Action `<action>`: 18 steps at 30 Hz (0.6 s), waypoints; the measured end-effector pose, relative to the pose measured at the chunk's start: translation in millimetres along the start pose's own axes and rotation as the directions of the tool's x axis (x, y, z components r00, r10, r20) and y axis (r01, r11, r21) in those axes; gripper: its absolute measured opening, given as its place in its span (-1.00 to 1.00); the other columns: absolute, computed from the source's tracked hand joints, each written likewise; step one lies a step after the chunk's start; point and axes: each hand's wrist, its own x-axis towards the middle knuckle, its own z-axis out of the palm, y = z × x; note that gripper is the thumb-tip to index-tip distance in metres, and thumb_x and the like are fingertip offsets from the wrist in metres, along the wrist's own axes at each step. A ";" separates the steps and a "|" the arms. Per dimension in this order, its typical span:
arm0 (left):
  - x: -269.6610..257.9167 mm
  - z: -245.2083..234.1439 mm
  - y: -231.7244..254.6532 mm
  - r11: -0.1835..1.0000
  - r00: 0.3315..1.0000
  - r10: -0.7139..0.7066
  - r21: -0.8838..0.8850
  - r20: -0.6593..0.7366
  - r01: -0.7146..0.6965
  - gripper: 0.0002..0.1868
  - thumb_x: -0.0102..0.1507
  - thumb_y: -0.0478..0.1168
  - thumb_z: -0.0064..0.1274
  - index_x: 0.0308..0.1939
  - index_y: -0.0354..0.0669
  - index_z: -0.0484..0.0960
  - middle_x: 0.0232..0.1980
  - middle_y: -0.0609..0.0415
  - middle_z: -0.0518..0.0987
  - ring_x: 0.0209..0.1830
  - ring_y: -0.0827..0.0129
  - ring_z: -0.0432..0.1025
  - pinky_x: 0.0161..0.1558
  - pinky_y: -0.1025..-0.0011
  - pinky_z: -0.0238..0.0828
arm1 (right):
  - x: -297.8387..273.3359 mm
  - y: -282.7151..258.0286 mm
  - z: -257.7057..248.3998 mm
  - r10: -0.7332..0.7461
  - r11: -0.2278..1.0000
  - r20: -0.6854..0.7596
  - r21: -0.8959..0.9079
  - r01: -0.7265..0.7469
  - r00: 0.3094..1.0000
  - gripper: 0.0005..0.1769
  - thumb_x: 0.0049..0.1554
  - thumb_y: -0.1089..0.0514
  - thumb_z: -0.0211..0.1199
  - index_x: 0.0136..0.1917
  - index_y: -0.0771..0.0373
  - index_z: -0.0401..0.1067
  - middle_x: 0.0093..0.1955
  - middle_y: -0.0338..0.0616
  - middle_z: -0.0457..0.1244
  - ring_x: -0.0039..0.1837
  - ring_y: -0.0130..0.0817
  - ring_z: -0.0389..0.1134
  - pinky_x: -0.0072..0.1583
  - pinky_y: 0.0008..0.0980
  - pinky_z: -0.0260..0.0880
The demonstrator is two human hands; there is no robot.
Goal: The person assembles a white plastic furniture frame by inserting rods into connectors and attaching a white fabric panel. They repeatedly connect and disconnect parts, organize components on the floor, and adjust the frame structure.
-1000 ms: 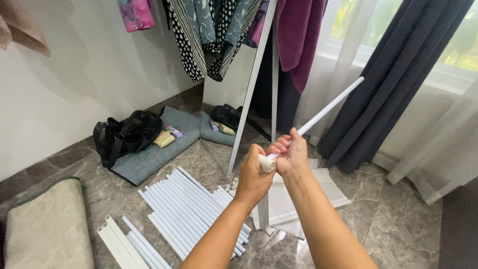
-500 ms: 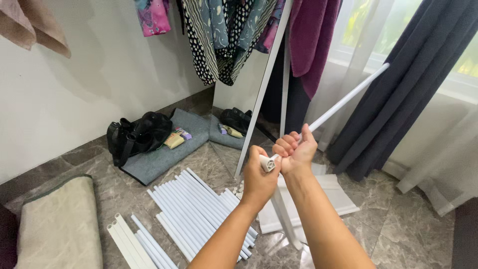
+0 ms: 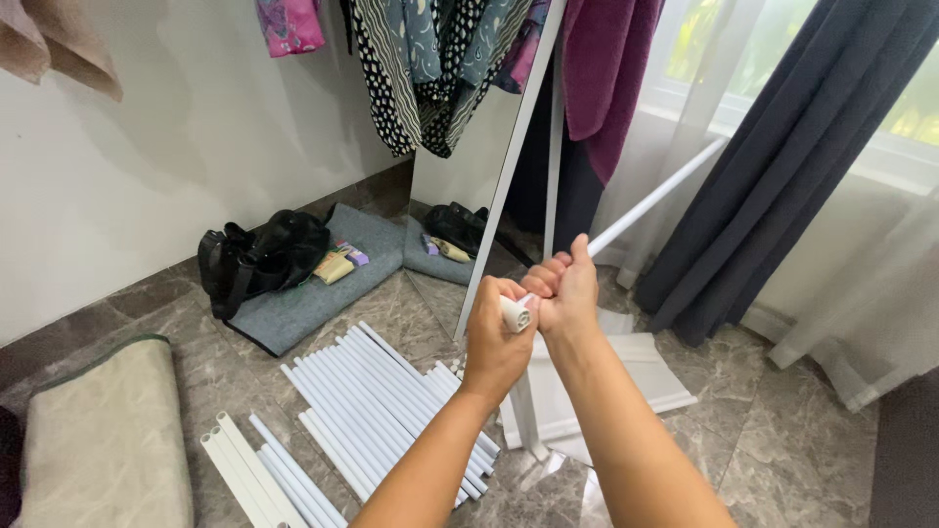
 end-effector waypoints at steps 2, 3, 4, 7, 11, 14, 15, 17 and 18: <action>1.4 0.5 -0.2 0.974 0.979 -0.194 -0.132 -0.055 0.186 -0.75 0.26 -0.29 0.15 -0.21 -0.21 0.34 -0.26 0.02 0.50 -0.32 0.24 0.42 -0.25 0.26 0.42 | -1.7 -10.7 -3.7 -0.172 0.985 0.174 -0.003 0.175 0.970 -0.41 0.34 -0.28 0.01 -0.38 0.02 -0.02 -0.53 -0.42 -0.19 -0.52 -0.53 -0.23 -0.48 -0.44 -0.22; 1.9 -1.8 -0.2 0.906 0.920 -0.384 -0.221 -0.076 0.360 -0.77 0.28 -0.26 0.13 -0.22 -0.20 0.35 -0.31 0.03 0.49 -0.40 0.24 0.41 -0.33 0.25 0.41 | -3.3 -14.7 -6.8 -0.249 0.967 0.259 0.008 0.256 0.933 -0.42 0.36 -0.26 0.00 -0.38 0.01 -0.03 -0.53 -0.44 -0.18 -0.51 -0.53 -0.21 -0.49 -0.42 -0.21; 1.9 -5.9 0.4 0.800 0.825 -0.559 -0.311 -0.079 0.513 -0.78 0.30 -0.22 0.10 -0.23 -0.19 0.36 -0.36 0.03 0.47 -0.49 0.23 0.39 -0.41 0.24 0.39 | -4.1 -37.3 -7.3 -0.220 0.974 0.176 0.103 0.204 0.960 -0.42 0.35 -0.27 -0.01 -0.37 0.02 0.00 -0.52 -0.43 -0.14 -0.51 -0.55 -0.18 -0.48 -0.47 -0.19; 13.9 -40.6 1.6 0.975 0.963 -0.202 -0.128 -0.179 0.181 -0.73 0.27 -0.26 0.19 -0.23 -0.20 0.35 -0.34 0.08 0.49 -0.45 0.34 0.38 -0.41 0.29 0.38 | -11.0 -78.9 -6.7 -0.184 0.976 0.070 0.128 0.174 0.980 -0.42 0.30 -0.33 -0.01 -0.36 0.07 0.10 -0.54 -0.40 -0.11 -0.54 -0.54 -0.12 -0.48 -0.52 -0.16; 18.6 -72.9 -13.9 0.969 0.962 0.062 0.247 -0.264 0.005 -0.68 0.26 -0.24 0.26 -0.24 -0.19 0.36 -0.36 0.01 0.52 -0.42 0.25 0.45 -0.32 0.28 0.41 | -9.7 -37.4 -32.5 -0.382 0.747 0.055 -0.569 0.343 0.922 -0.49 0.31 -0.27 0.10 -0.32 0.03 0.11 -0.49 -0.42 -0.03 -0.50 -0.56 -0.06 -0.46 -0.45 -0.10; 23.6 -100.6 -39.1 0.953 0.940 -0.033 0.271 -0.340 0.131 -0.65 0.25 -0.21 0.27 -0.19 -0.20 0.35 -0.36 -0.02 0.53 -0.40 0.19 0.46 -0.29 0.25 0.40 | -18.0 23.7 -65.2 -0.276 0.500 0.169 -0.815 0.291 0.946 -0.44 0.28 -0.29 0.12 -0.32 0.11 0.11 -0.50 -0.32 -0.02 -0.52 -0.50 -0.01 -0.47 -0.39 0.01; 24.0 -111.7 -48.2 0.943 0.931 -0.055 0.287 -0.360 0.167 -0.63 0.24 -0.21 0.28 -0.18 -0.21 0.34 -0.36 -0.04 0.52 -0.39 0.16 0.46 -0.28 0.23 0.39 | -21.5 42.6 -77.9 -0.229 0.366 0.227 -0.881 0.299 0.947 -0.42 0.29 -0.31 0.11 -0.30 0.17 0.17 -0.49 -0.27 0.02 -0.51 -0.48 0.04 -0.46 -0.36 0.07; 22.8 -139.5 -70.1 0.921 0.916 -0.068 0.327 -0.396 0.210 -0.60 0.21 -0.19 0.31 -0.17 -0.23 0.34 -0.33 -0.08 0.52 -0.36 0.11 0.47 -0.24 0.20 0.39 | -22.6 77.2 -105.1 -0.154 0.049 0.123 -0.990 0.132 0.980 -0.47 0.25 -0.30 0.05 -0.17 0.23 0.34 -0.38 -0.10 0.22 -0.40 -0.26 0.23 -0.33 -0.17 0.27; 21.9 -156.4 -82.8 0.910 0.909 -0.059 0.352 -0.412 0.218 -0.58 0.19 -0.19 0.33 -0.16 -0.24 0.35 -0.32 -0.09 0.53 -0.34 0.10 0.47 -0.22 0.19 0.39 | -20.5 95.4 -121.4 -0.126 -0.071 0.201 -0.979 0.193 0.972 -0.48 0.26 -0.27 0.05 -0.12 0.25 0.36 -0.33 -0.02 0.25 -0.32 -0.16 0.28 -0.24 -0.11 0.29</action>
